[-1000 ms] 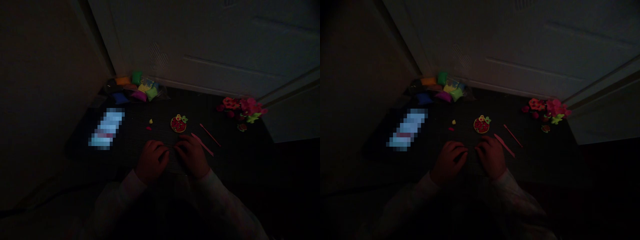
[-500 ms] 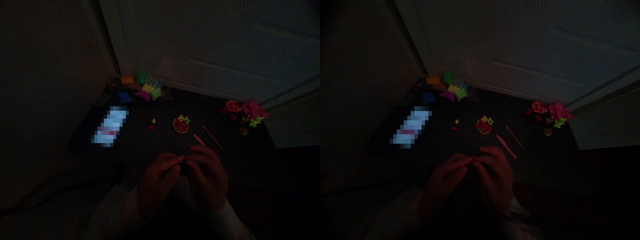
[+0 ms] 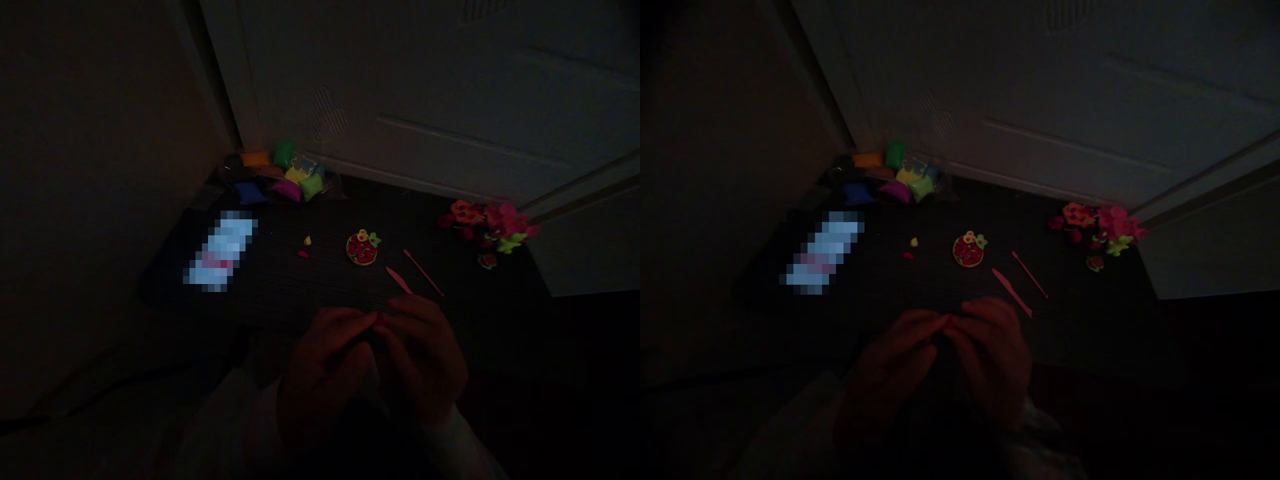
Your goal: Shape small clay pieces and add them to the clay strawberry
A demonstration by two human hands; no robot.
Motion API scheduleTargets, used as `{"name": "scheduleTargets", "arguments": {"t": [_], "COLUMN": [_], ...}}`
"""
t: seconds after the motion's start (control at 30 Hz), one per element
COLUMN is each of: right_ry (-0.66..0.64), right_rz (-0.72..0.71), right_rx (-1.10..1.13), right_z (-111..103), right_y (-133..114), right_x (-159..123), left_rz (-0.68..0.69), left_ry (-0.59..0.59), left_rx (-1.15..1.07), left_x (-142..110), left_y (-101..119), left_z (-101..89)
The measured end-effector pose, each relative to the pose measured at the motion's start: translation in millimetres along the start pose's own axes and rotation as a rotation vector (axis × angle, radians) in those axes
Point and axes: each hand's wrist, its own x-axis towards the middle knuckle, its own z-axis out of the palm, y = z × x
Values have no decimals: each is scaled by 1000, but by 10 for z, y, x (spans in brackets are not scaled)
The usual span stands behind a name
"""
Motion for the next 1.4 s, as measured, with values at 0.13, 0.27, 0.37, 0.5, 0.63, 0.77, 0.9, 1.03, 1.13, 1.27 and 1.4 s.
{"name": "scheduleTargets", "arguments": {"t": [0.13,0.27,0.37,0.5,0.63,0.77,0.9,1.03,1.13,1.27,1.4], "right_ry": [-10,8,24,-8,-35,-76,-69,-64,-86,-115,-155], "right_rz": [14,20,36,18,2,32,66,96,100,101,83], "right_rx": [10,49,62,48,35,62,114,210,261,299,299], "right_z": [-14,-5,0,-7,-21,-28,-23,-18,-10,-3,-20], "right_y": [19,20,13,19,34,40,31,12,2,8,9], "right_x": [-19,-35,-33,-22,-28,-50,-50,-33,-34,-55,-63], "left_rz": [7,26,53,39,47,35,0,-233,-482,-640,-705], "left_ry": [7,-8,-3,13,-5,-4,-4,-56,-111,-175,-156], "left_rx": [25,32,13,23,31,27,-76,-360,-600,-777,-824], "left_x": [10,21,22,20,22,15,15,74,137,182,201], "left_y": [-8,-2,10,24,23,29,21,-22,-46,-12,48], "left_z": [5,3,-2,-2,5,3,-6,14,42,62,58]}}
